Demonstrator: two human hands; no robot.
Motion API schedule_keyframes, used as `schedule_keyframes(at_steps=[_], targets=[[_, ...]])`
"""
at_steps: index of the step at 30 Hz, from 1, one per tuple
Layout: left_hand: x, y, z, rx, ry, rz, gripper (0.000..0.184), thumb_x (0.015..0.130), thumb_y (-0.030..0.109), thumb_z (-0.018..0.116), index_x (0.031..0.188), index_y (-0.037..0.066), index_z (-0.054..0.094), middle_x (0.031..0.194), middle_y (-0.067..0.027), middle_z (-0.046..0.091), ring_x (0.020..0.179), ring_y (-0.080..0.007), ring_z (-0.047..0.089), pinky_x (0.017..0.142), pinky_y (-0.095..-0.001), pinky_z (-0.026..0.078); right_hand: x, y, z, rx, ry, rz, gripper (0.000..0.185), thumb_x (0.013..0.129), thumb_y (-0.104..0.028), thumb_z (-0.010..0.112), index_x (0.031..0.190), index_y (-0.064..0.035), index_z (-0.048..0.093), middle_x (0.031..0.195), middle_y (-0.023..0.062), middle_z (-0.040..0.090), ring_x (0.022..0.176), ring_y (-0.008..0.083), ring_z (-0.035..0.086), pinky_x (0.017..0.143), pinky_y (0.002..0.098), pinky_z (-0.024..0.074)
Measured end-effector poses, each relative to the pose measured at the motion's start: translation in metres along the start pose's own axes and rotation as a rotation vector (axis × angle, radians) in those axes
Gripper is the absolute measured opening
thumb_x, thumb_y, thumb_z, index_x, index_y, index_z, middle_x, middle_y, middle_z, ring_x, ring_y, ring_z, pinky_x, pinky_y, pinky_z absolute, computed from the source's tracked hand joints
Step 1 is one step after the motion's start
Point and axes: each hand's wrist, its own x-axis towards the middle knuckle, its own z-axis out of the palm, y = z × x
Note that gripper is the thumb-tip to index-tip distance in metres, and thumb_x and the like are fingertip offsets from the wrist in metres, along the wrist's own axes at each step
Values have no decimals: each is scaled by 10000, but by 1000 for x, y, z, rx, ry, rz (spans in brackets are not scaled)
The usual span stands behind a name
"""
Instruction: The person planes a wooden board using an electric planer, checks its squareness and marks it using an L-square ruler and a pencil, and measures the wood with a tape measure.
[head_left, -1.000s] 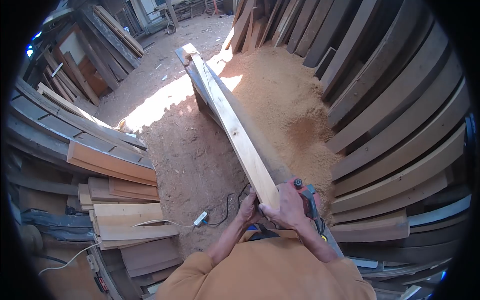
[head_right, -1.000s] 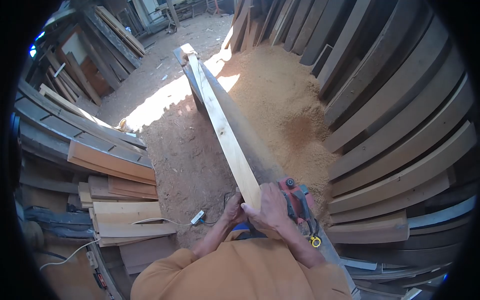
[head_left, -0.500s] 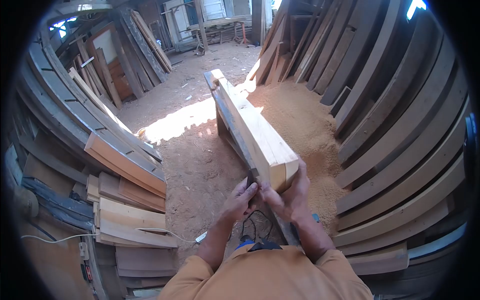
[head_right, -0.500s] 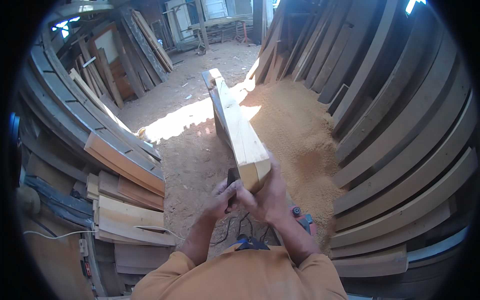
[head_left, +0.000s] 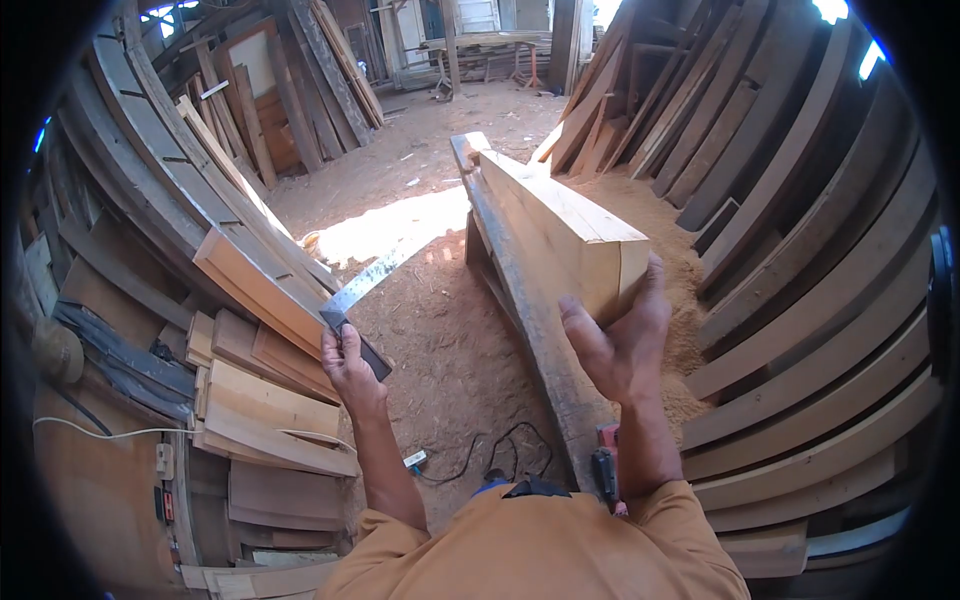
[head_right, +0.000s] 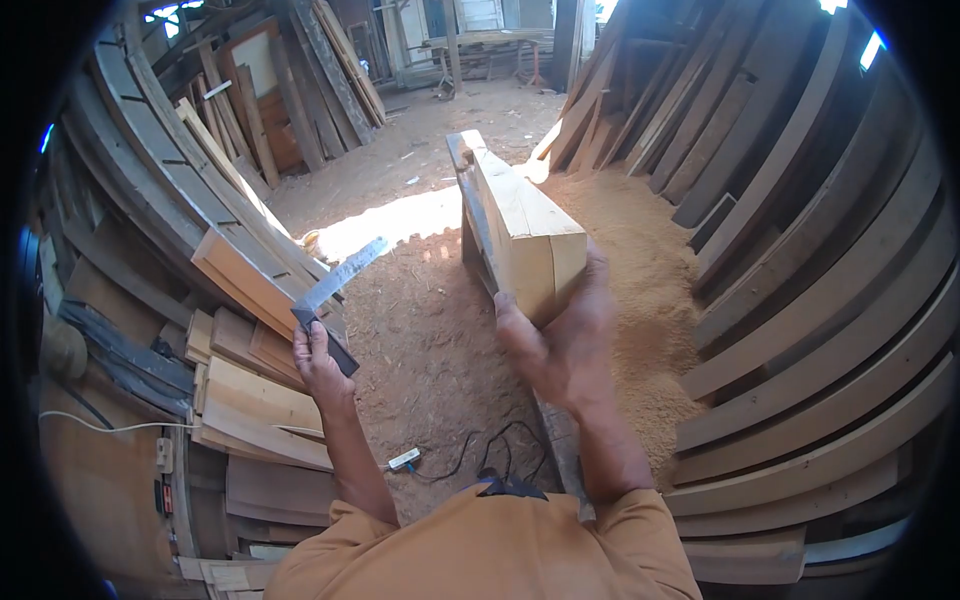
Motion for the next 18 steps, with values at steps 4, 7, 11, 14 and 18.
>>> schedule_keyframes(at_steps=[4,7,11,14,18], targets=[[-2,6,42,-91,16,-18,156,1026,98,636,1172,55,670,906,64,579,769,-9,476,656,-194,396,1,1,1,-42,-2,-32,684,790,-132,769,1346,90,437,1157,198,650,1051,246,644,953,373,511],[3,-12,58,-35,-211,-30,206,1022,60,633,1226,38,647,1033,11,681,904,-43,597,793,-216,482,-8,6,-1,-100,-30,-33,698,800,-142,769,1358,91,420,1140,197,657,1030,245,651,940,371,517],[-9,-26,121,160,-377,108,146,1009,120,671,1123,30,657,910,41,651,772,-26,555,691,-205,465,-34,14,5,-112,-77,-65,779,830,-157,776,1432,99,353,1177,275,633,1012,363,691,896,440,551],[-22,-36,153,145,-497,-19,142,1010,125,672,1111,26,654,939,9,686,799,-28,588,694,-207,486,-49,14,7,-57,-100,-17,836,820,-155,787,1458,122,323,1233,298,613,1110,388,671,967,448,529],[-36,-51,174,21,-569,-158,140,1029,143,652,1113,31,641,933,2,693,792,-29,607,668,-209,497,-60,28,7,-137,-118,-137,897,806,-152,800,1471,163,287,1318,325,561,1193,426,632,1024,462,501]])
